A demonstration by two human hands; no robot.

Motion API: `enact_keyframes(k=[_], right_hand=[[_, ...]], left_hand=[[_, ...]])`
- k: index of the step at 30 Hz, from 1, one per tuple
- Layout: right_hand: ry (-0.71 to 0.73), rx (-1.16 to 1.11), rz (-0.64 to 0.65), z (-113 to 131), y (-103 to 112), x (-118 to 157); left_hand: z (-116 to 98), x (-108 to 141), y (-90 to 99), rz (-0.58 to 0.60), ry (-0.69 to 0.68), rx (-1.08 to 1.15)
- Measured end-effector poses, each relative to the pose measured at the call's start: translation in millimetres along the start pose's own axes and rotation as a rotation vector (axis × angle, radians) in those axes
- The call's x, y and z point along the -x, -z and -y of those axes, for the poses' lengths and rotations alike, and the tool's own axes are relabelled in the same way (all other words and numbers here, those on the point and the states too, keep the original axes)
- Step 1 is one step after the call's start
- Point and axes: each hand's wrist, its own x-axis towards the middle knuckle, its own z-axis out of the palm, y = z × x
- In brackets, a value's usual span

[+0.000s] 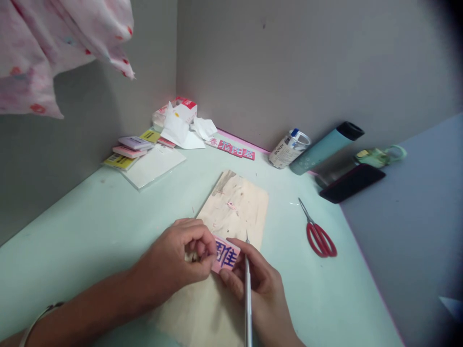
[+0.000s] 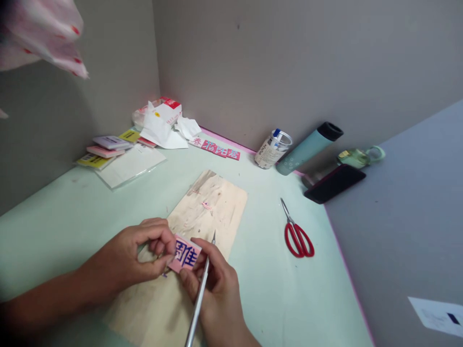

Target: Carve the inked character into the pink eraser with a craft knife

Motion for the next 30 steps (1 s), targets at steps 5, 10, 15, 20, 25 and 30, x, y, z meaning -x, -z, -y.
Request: enact_keyframes(k=[5,10,15,20,25,30], right_hand=[[-0.060,-0.075,0.054,10.4,2.3,-0.7],[-0.096,-0.123,0.072,8.0,3.6,0.2],[-0.133,-0.207,0.118,6.8,6.7,-1.7],[-0.211,-0.254,0.114,7.7,8.8,-3.9],[-0.248,-0.300,0.103,7.9,10.8,-5.4],[-0.255,-0.329,0.090,4.9,11.7,-6.4]], left_hand=[[-1.4,-1.7,-0.2,0.009,0.025,0.018],[-1.8,-1.5,2.2,0.031,0.097,0.083],[3.1,0.1,5.6,0.030,0.147,0.151],[6.1,-0.2,11.2,0.040,0.200,0.173],[10.0,2.0,11.4,0.066,0.242,0.259],[10.9,4.9,8.8,0.063,0.267,0.287]])
